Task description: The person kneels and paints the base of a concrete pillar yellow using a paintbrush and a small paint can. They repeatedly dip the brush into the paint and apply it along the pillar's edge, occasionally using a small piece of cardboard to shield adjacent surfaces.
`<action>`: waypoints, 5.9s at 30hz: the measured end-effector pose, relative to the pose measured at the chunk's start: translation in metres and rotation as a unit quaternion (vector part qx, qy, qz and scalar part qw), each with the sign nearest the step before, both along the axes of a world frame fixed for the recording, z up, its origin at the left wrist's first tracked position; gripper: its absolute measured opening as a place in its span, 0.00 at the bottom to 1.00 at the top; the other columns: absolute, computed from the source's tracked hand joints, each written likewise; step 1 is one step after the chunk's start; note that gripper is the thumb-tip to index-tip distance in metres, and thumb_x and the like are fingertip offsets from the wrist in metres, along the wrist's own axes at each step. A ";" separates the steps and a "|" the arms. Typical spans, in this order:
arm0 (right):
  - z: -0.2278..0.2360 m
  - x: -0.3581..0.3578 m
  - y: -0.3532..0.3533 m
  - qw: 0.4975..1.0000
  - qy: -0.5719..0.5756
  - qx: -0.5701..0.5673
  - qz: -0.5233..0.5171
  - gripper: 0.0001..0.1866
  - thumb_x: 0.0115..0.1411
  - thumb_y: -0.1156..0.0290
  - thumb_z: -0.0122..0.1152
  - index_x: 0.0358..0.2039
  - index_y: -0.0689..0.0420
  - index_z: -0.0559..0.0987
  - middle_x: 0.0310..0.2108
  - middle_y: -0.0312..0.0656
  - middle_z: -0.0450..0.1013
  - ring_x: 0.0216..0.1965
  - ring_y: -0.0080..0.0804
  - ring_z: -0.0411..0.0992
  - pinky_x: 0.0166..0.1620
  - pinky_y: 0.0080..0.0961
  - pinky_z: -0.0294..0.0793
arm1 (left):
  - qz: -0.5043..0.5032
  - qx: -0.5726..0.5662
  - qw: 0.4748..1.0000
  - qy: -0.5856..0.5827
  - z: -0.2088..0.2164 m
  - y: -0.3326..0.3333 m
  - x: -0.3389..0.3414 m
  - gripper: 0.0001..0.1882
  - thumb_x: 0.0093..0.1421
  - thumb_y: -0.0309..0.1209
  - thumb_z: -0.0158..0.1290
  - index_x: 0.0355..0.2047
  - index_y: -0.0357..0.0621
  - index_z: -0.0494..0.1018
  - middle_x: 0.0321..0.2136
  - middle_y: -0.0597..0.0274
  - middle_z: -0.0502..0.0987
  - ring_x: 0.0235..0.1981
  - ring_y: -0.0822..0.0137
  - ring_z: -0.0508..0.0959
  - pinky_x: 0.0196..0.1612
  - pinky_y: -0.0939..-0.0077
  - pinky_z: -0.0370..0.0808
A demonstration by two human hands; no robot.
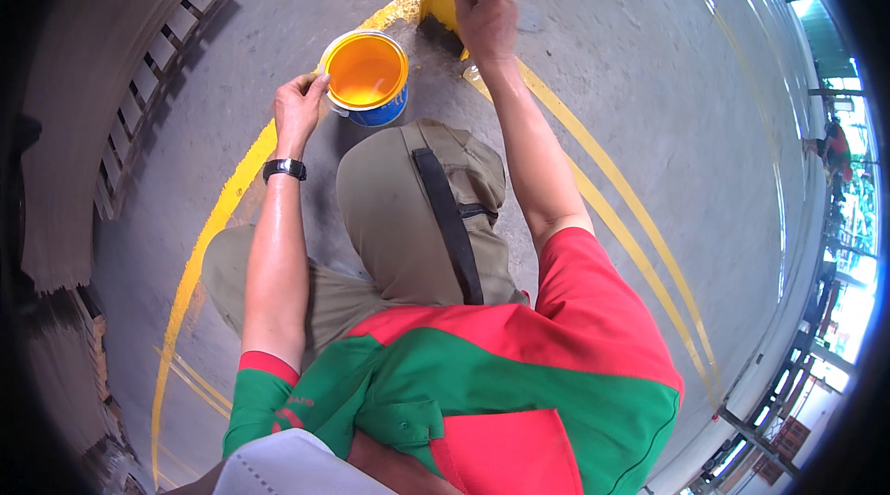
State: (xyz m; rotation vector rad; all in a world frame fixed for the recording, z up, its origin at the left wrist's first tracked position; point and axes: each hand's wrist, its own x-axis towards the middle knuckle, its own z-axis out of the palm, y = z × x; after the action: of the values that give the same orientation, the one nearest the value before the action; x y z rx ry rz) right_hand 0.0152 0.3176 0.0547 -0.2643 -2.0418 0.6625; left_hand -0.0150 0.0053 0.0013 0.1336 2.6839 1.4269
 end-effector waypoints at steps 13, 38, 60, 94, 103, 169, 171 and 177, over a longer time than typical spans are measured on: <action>-0.096 -0.070 -0.013 0.958 -0.051 -0.233 -0.161 0.11 0.62 0.69 0.57 0.31 0.64 0.82 0.26 0.55 0.80 0.26 0.52 0.80 0.33 0.44 0.78 | -0.017 -0.013 1.000 -0.002 0.009 -0.004 0.007 0.21 0.64 0.44 0.62 0.42 0.35 0.84 0.32 0.52 0.86 0.34 0.65 0.86 0.42 0.68 0.79; -0.046 -0.068 0.015 0.889 -0.318 0.326 0.039 0.11 0.69 0.62 0.53 0.45 0.50 0.81 0.34 0.52 0.81 0.37 0.54 0.80 0.43 0.49 0.80 | -0.022 0.061 0.998 -0.022 0.006 0.000 0.002 0.21 0.60 0.46 0.64 0.40 0.39 0.85 0.33 0.49 0.86 0.35 0.53 0.86 0.42 0.62 0.79; 0.082 -0.048 0.030 0.892 -0.217 0.395 -0.032 0.07 0.67 0.67 0.55 0.39 0.51 0.80 0.34 0.48 0.81 0.37 0.52 0.81 0.40 0.47 0.80 | -0.025 0.065 0.998 -0.011 0.001 0.005 -0.002 0.21 0.60 0.47 0.64 0.39 0.39 0.85 0.33 0.49 0.86 0.34 0.52 0.85 0.42 0.61 0.79; 0.130 -0.045 0.055 0.856 -0.283 0.433 -0.010 0.07 0.63 0.62 0.59 0.37 0.51 0.79 0.35 0.44 0.79 0.40 0.46 0.80 0.40 0.45 0.81 | -0.034 0.079 0.996 -0.031 0.003 0.008 -0.003 0.19 0.60 0.45 0.64 0.39 0.40 0.85 0.32 0.47 0.85 0.35 0.50 0.85 0.42 0.60 0.79; 0.346 0.007 -0.006 0.871 -0.110 0.476 -0.043 0.07 0.64 0.73 0.60 0.40 0.58 0.84 0.37 0.54 0.82 0.39 0.52 0.81 0.44 0.41 0.80 | -0.028 0.080 0.995 -0.053 0.004 0.008 -0.008 0.21 0.60 0.45 0.64 0.41 0.37 0.84 0.33 0.48 0.86 0.35 0.54 0.86 0.43 0.63 0.79; 0.246 0.021 -0.021 0.709 -0.254 0.654 -0.067 0.06 0.57 0.72 0.61 0.34 0.59 0.80 0.29 0.43 0.79 0.36 0.42 0.81 0.41 0.40 0.84 | -0.026 0.086 0.996 -0.010 -0.018 0.008 -0.019 0.19 0.60 0.42 0.65 0.38 0.36 0.84 0.32 0.45 0.85 0.34 0.49 0.85 0.42 0.60 0.78; 0.234 0.020 -0.027 0.757 -0.276 0.592 -0.010 0.06 0.60 0.71 0.59 0.35 0.58 0.80 0.30 0.46 0.79 0.37 0.44 0.81 0.41 0.41 0.83 | -0.026 0.088 0.996 -0.009 -0.018 0.009 -0.019 0.19 0.60 0.42 0.65 0.38 0.36 0.84 0.32 0.45 0.85 0.34 0.49 0.85 0.42 0.60 0.78; 0.293 0.000 -0.016 0.819 -0.274 0.498 -0.082 0.09 0.67 0.67 0.55 0.40 0.57 0.78 0.32 0.52 0.79 0.37 0.49 0.80 0.39 0.47 0.80 | -0.022 0.090 0.996 -0.010 -0.017 0.009 -0.019 0.19 0.59 0.42 0.65 0.37 0.34 0.84 0.31 0.44 0.85 0.33 0.50 0.85 0.41 0.61 0.78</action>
State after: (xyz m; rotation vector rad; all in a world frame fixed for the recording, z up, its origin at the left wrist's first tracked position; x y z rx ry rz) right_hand 0.0153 0.3020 0.3475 0.0087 -2.5737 -0.7189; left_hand -0.0341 0.0146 -0.0152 0.1893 2.5156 1.6450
